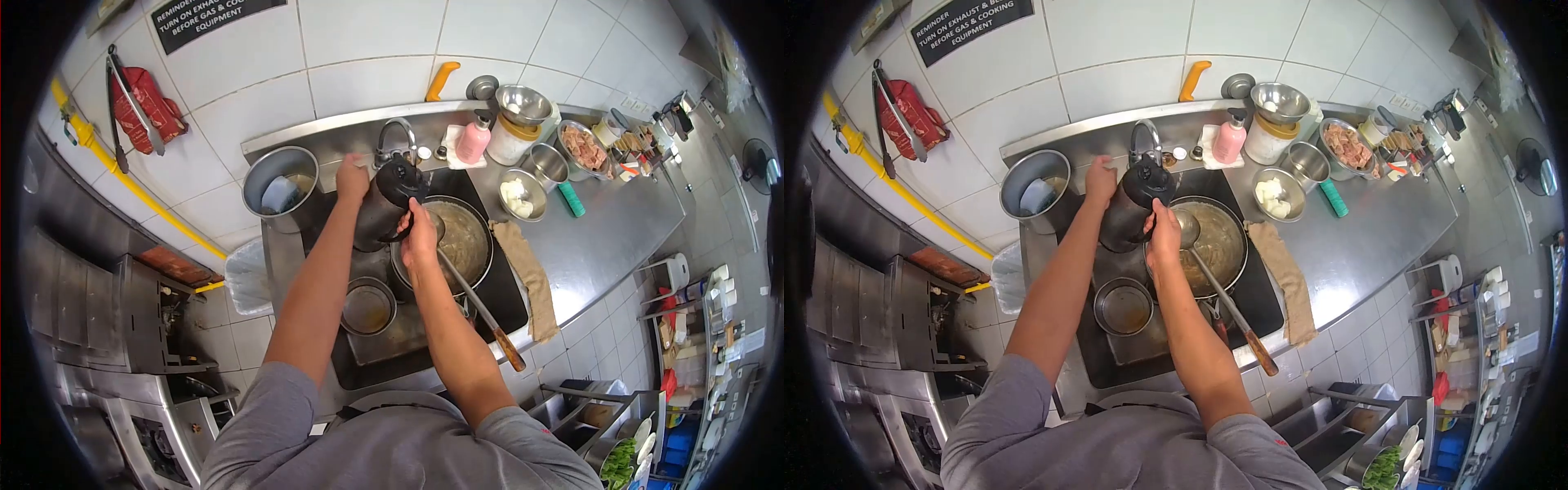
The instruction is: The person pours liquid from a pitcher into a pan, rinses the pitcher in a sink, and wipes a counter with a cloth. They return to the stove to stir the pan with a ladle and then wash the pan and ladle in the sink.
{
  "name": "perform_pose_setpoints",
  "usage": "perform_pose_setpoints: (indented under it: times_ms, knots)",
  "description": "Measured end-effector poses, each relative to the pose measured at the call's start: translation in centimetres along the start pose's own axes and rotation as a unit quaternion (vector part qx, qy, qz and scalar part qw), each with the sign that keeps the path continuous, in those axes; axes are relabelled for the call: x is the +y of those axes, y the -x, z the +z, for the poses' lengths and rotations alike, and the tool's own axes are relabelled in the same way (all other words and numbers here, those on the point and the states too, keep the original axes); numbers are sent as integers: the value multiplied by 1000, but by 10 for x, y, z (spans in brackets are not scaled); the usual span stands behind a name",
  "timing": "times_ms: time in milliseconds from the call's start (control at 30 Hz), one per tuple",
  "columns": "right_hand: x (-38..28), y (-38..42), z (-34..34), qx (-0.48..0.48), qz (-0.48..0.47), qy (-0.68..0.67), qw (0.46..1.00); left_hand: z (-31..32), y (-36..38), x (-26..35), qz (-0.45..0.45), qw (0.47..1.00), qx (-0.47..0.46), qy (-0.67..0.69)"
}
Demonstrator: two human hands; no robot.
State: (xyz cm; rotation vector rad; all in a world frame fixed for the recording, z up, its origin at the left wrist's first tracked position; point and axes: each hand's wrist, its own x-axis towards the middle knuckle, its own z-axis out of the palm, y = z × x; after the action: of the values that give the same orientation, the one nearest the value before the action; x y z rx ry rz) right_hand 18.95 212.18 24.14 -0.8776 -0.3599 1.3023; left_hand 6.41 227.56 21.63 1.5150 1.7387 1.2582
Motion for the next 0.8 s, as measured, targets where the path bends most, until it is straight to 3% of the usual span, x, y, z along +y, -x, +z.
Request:
perform_pose_setpoints:
  times_ms: [33, 67, 133, 167, 200, 233, 267, 400, 467, 533, 600, 667, 767, 800]
  knots:
    - [1, 2, -1, 3, -7, 6, 1000, -5, 0, 3, 28, 995, 17, -93]
    - [0, 2, 0, 5, -15, 11, 1000, -5, 1, 8, 31, 995, 15, -92]
    - [2, -1, 0, 5, -15, 21, 1000, -7, 12, 29, 198, 974, 95, -56]
    - [3, -1, -1, 3, -12, 35, 999, -14, 19, 41, 202, 974, 89, -53]
    - [4, 2, -1, 11, -19, 33, 999, -27, 32, 65, 78, 993, -43, 82]
    - [2, 6, 0, 14, -32, 40, 999, -29, 43, 80, -51, 960, -179, 211]
    - [-1, 10, -1, 19, -46, 48, 998, -27, 44, 73, -13, 962, -175, 208]
    - [-14, 36, -11, 12, -48, 45, 998, -38, 49, 71, -118, 926, -259, 249]
    - [-20, 49, -16, 15, -40, 16, 999, -40, 53, 74, -224, 902, -296, 221]
    - [-30, 57, -22, 32, -49, 5, 998, -29, 58, 51, -184, 914, -303, 199]
    - [-37, 54, -32, 47, -49, -126, 990, -16, 59, 32, -148, 925, -301, 180]
    - [-47, 46, -34, 66, -63, -136, 986, -2, 64, 28, -89, 936, -289, 182]
    - [-56, 20, -33, 57, -46, -177, 981, 24, 63, 40, 25, 976, -205, 67]
    - [-55, 10, -31, 61, -51, -183, 980, 27, 69, 48, 22, 978, -197, 66]
